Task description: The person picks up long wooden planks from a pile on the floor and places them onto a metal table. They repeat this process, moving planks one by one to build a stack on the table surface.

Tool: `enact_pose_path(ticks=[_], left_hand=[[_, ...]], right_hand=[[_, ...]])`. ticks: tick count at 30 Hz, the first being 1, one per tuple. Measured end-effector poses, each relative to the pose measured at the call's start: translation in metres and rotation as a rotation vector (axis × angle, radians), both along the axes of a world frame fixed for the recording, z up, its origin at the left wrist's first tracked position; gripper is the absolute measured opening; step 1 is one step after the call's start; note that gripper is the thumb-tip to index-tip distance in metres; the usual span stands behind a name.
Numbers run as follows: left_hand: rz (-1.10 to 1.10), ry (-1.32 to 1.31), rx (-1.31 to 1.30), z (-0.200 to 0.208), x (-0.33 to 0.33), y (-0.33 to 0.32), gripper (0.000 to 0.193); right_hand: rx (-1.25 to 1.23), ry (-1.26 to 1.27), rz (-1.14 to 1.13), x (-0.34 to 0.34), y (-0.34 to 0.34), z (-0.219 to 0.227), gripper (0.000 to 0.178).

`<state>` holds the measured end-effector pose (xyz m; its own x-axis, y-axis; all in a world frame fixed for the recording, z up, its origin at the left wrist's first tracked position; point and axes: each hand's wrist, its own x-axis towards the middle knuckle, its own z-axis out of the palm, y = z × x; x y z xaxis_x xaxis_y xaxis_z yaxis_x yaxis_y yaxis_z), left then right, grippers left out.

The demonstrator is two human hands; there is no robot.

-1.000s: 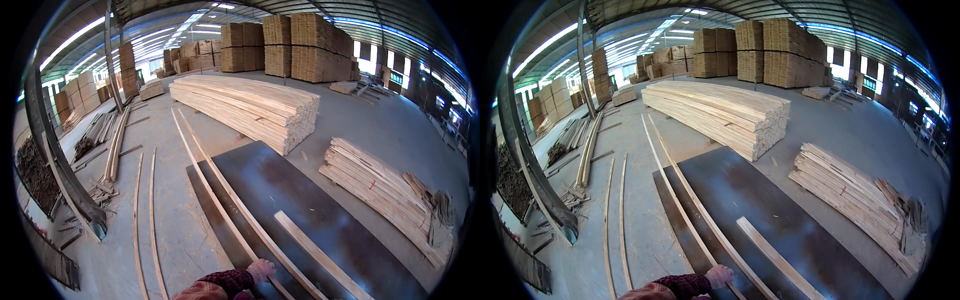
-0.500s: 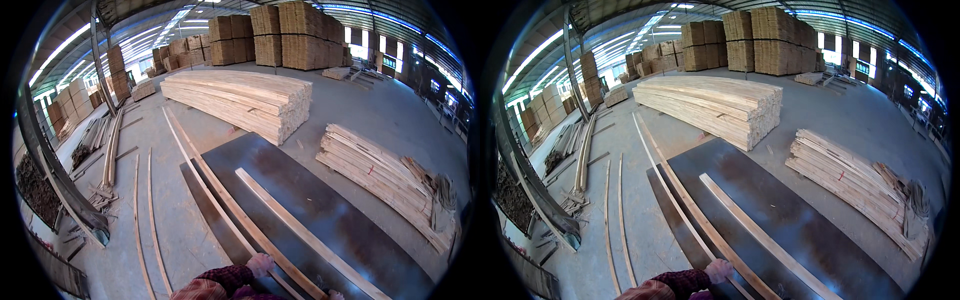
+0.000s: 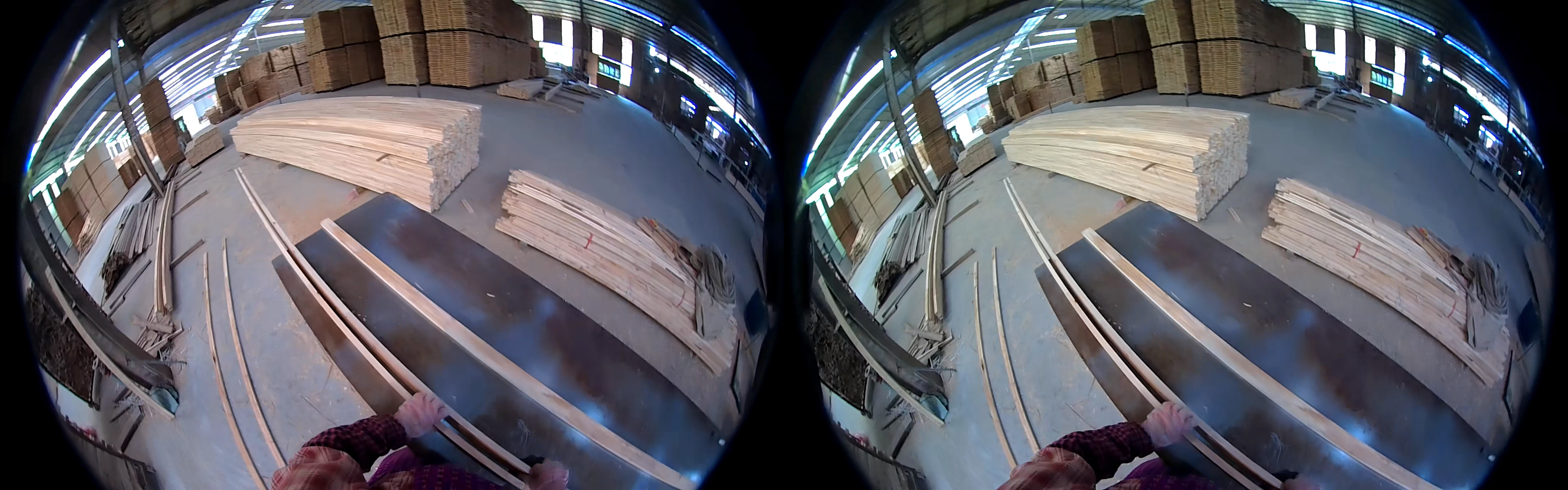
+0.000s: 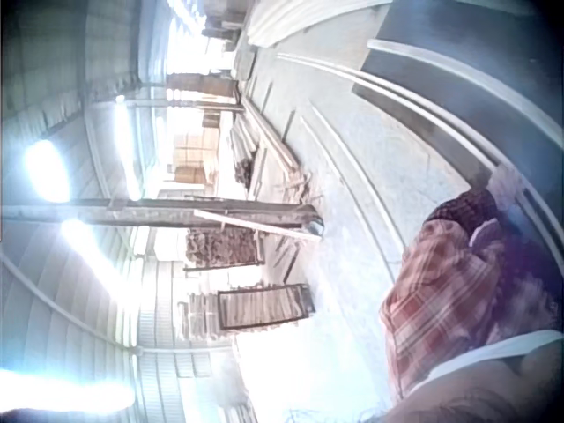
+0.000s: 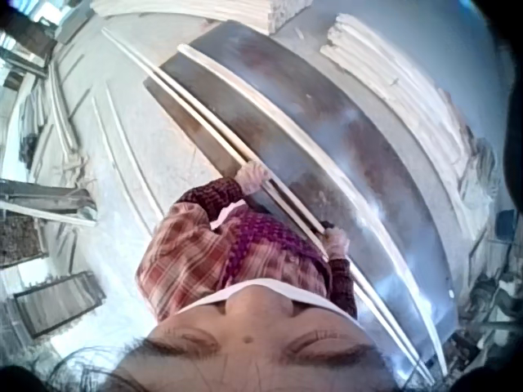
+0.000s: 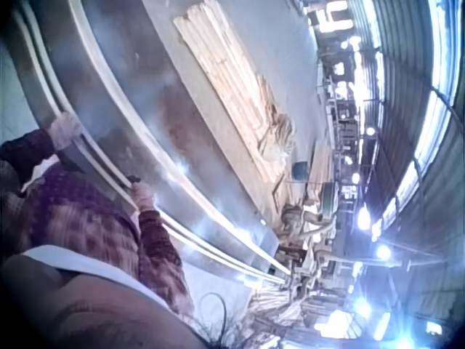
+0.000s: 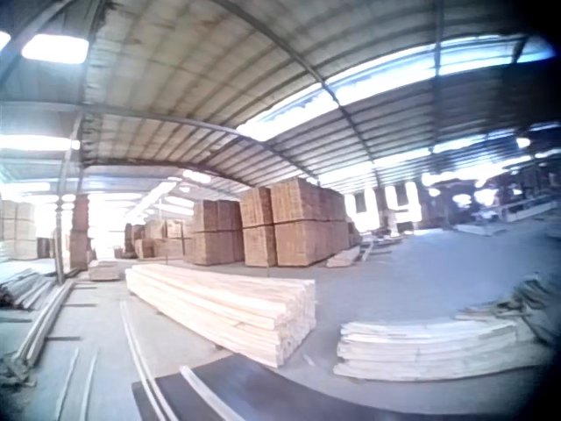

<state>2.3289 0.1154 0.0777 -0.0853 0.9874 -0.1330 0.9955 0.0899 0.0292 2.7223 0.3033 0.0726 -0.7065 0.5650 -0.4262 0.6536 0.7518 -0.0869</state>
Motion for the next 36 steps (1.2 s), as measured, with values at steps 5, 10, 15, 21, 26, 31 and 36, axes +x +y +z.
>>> enact_pose_path(ticks=[5, 10, 15, 21, 26, 31, 36], left_hand=[[-0.160, 0.049, 0.017, 0.014, -0.015, 0.022, 0.049], [-0.365, -0.204, 0.158, 0.012, -0.033, 0.037, 0.038], [-0.649, -0.868, 0.185, -0.010, -0.072, 0.061, 0.021], [-0.325, -0.100, -0.372, 0.014, -0.080, 0.073, 0.034], [-0.302, 0.058, -0.440, 0.057, -0.059, 0.064, 0.039], [-0.394, 0.051, -0.402, 0.034, -0.054, 0.072, 0.043], [-0.399, -0.031, -0.298, 0.007, -0.041, 0.074, 0.033]], right_hand=[[-0.095, 0.078, -0.126, 0.000, -0.019, 0.008, 0.066], [-0.054, 0.204, -0.146, 0.012, -0.041, 0.039, 0.057], [-0.030, -0.003, -0.468, 0.045, -0.029, 0.045, 0.064], [-0.057, 0.056, -0.489, 0.041, -0.022, 0.034, 0.059], [-0.061, 0.116, -0.414, 0.011, -0.022, 0.024, 0.060], [-0.036, 0.145, -0.376, 0.046, -0.019, 0.023, 0.061], [-0.066, 0.098, -0.409, 0.073, -0.010, 0.031, 0.062]])
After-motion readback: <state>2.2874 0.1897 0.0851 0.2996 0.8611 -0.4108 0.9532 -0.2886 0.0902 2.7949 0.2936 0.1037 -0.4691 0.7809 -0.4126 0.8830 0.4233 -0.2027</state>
